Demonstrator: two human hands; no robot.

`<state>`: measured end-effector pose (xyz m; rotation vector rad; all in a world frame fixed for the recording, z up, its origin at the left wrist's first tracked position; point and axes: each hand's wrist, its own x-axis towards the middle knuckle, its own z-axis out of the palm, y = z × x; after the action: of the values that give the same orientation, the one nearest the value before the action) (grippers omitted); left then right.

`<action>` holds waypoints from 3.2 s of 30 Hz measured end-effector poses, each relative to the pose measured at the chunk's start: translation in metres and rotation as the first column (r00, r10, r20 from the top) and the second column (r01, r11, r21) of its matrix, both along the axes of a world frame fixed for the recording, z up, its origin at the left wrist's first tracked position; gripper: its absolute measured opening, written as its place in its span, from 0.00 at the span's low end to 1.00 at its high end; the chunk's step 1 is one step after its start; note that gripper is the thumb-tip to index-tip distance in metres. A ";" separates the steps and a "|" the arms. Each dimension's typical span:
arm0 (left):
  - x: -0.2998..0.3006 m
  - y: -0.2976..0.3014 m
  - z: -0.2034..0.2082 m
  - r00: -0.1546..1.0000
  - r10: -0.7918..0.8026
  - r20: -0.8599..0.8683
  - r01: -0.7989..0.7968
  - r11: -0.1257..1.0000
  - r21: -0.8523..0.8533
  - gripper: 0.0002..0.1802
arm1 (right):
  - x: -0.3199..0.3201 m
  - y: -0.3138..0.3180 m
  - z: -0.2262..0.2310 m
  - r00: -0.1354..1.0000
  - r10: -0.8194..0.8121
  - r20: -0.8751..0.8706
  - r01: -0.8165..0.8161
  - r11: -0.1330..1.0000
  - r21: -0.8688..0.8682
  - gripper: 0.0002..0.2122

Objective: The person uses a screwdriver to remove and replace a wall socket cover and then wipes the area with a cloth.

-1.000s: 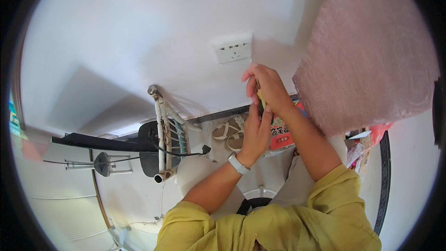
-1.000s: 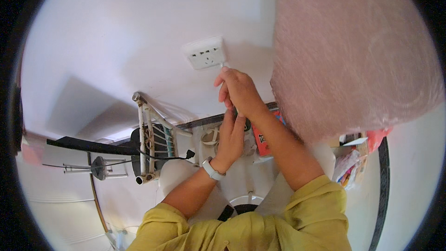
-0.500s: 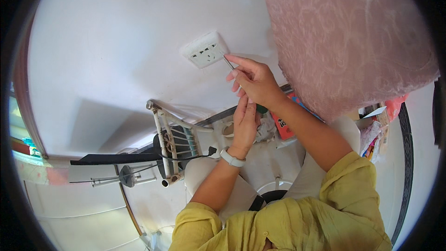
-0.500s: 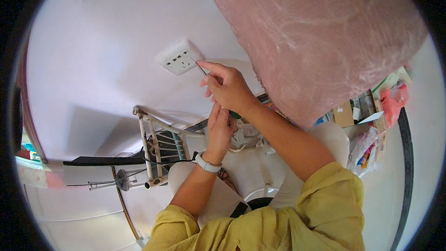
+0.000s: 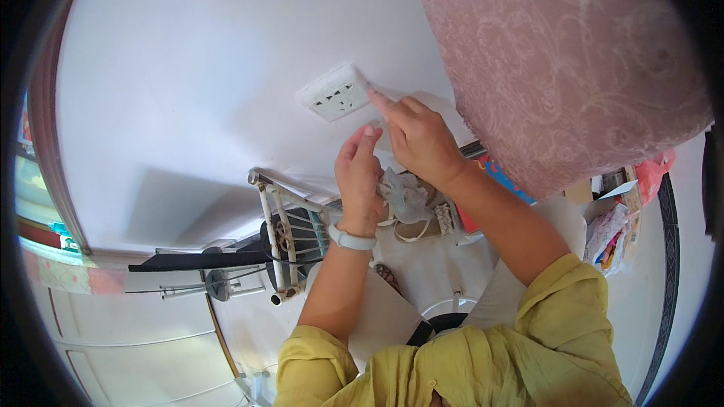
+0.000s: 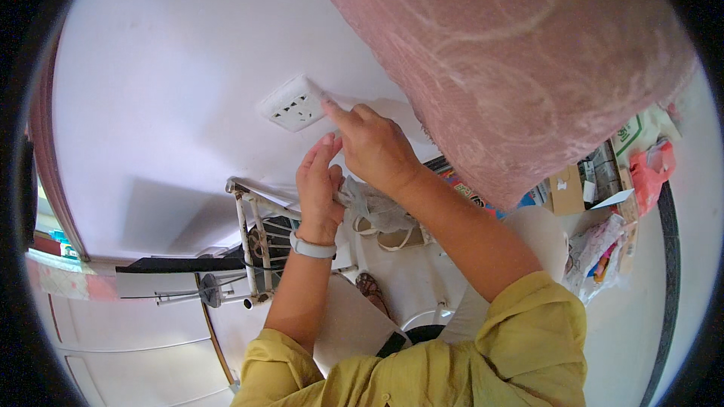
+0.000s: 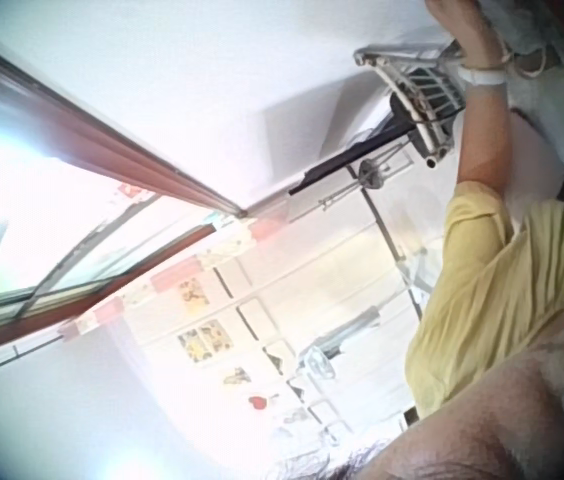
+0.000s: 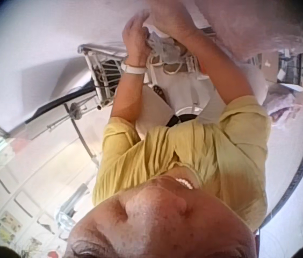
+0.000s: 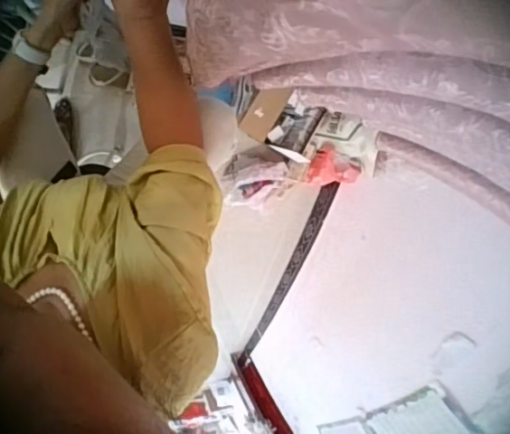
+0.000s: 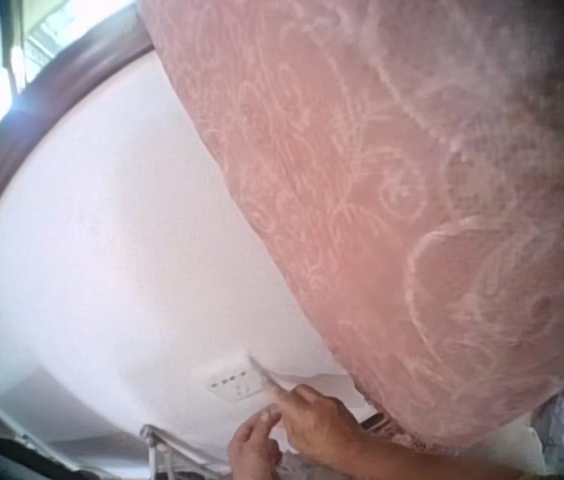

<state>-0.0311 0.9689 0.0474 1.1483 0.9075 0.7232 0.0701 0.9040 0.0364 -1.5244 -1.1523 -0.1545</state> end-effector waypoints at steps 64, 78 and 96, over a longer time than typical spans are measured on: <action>0.042 -0.006 -0.003 0.908 -0.089 0.409 0.000 0.977 0.213 0.14 | 0.019 0.026 -0.002 0.986 0.113 0.124 -0.131 0.981 0.146 0.16; 0.044 0.001 -0.011 0.927 -0.135 0.351 0.100 0.988 0.115 0.13 | 0.011 0.019 -0.010 0.998 0.008 0.056 -0.016 0.990 0.141 0.17; 0.049 -0.008 -0.012 0.916 -0.041 0.399 -0.003 0.994 0.111 0.13 | 0.018 0.017 -0.008 0.995 0.081 0.057 -0.087 0.991 0.106 0.16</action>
<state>0.0182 0.9611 0.0352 1.0495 0.5138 0.9604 0.0877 0.9212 0.0289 -1.3814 -1.2282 -0.1976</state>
